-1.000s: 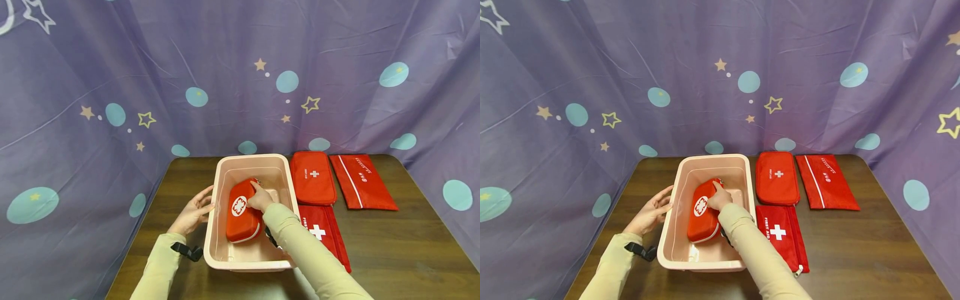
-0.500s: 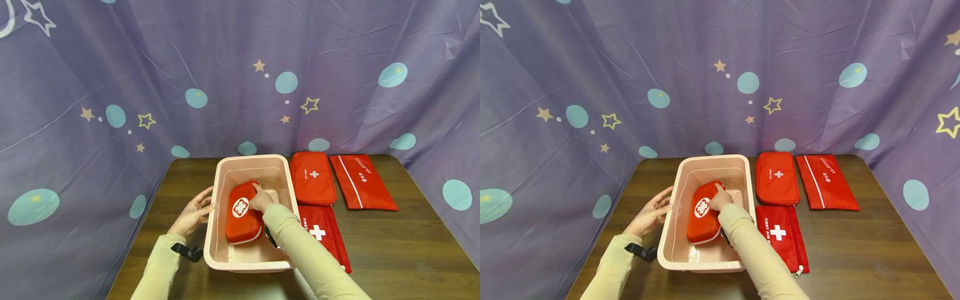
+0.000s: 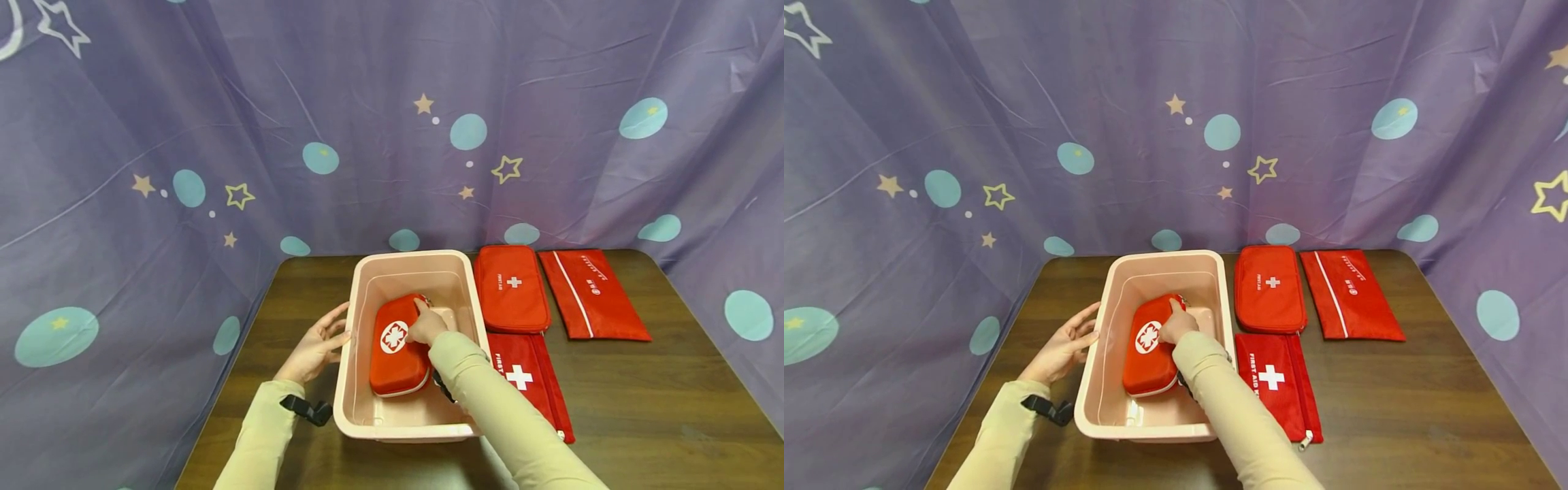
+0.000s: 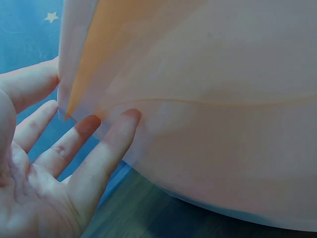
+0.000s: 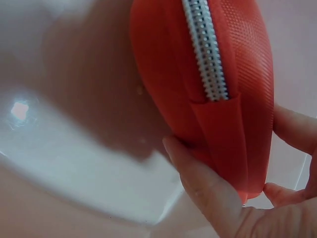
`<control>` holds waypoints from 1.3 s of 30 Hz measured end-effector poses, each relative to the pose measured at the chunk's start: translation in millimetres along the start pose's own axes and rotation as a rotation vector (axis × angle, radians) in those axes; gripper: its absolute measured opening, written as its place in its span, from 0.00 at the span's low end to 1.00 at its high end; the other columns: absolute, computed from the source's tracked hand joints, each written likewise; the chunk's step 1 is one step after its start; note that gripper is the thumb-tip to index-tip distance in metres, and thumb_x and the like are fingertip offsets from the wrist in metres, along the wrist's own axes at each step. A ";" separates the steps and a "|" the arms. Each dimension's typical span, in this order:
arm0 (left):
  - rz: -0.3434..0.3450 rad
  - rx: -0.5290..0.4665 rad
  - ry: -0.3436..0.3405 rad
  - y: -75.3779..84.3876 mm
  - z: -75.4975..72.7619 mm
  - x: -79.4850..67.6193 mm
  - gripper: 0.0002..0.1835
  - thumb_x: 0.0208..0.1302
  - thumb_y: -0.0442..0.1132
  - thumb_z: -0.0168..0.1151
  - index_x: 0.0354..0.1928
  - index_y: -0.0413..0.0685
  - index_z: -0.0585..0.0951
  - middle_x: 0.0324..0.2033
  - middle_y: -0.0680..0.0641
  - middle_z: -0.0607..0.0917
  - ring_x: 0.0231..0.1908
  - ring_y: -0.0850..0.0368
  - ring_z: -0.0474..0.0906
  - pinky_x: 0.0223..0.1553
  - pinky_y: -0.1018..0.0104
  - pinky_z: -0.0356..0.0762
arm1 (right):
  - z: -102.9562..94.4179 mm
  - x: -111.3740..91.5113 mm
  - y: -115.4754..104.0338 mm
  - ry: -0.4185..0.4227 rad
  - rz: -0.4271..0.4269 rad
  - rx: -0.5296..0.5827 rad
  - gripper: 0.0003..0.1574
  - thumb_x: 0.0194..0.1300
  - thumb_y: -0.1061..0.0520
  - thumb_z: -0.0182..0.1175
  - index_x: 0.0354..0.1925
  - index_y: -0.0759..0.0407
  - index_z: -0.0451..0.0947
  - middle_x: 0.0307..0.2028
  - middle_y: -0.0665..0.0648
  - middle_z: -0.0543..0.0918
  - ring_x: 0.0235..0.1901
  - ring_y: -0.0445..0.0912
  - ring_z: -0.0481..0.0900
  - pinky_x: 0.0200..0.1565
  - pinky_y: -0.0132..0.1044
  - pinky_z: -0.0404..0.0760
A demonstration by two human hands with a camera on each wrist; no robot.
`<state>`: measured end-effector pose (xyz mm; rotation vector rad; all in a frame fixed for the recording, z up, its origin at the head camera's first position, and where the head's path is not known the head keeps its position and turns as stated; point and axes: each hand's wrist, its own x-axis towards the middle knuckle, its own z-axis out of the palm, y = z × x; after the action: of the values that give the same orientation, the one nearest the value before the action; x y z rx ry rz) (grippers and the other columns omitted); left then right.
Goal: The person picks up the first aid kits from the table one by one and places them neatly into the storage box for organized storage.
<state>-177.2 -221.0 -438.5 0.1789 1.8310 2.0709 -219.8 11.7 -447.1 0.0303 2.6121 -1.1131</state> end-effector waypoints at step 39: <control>0.000 -0.008 0.010 1.7 2.5 -2.1 0.37 0.67 0.29 0.53 0.74 0.45 0.49 0.52 0.50 0.73 0.44 0.58 0.79 0.40 0.59 0.81 | -2.6 -9.1 -7.2 0.003 -0.081 0.021 0.51 0.47 0.63 0.68 0.69 0.56 0.60 0.58 0.64 0.76 0.49 0.58 0.76 0.51 0.48 0.76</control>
<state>-174.8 -219.6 -436.2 0.1667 1.8286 2.0826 -212.7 9.4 -437.8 -0.0693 2.6252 -1.1684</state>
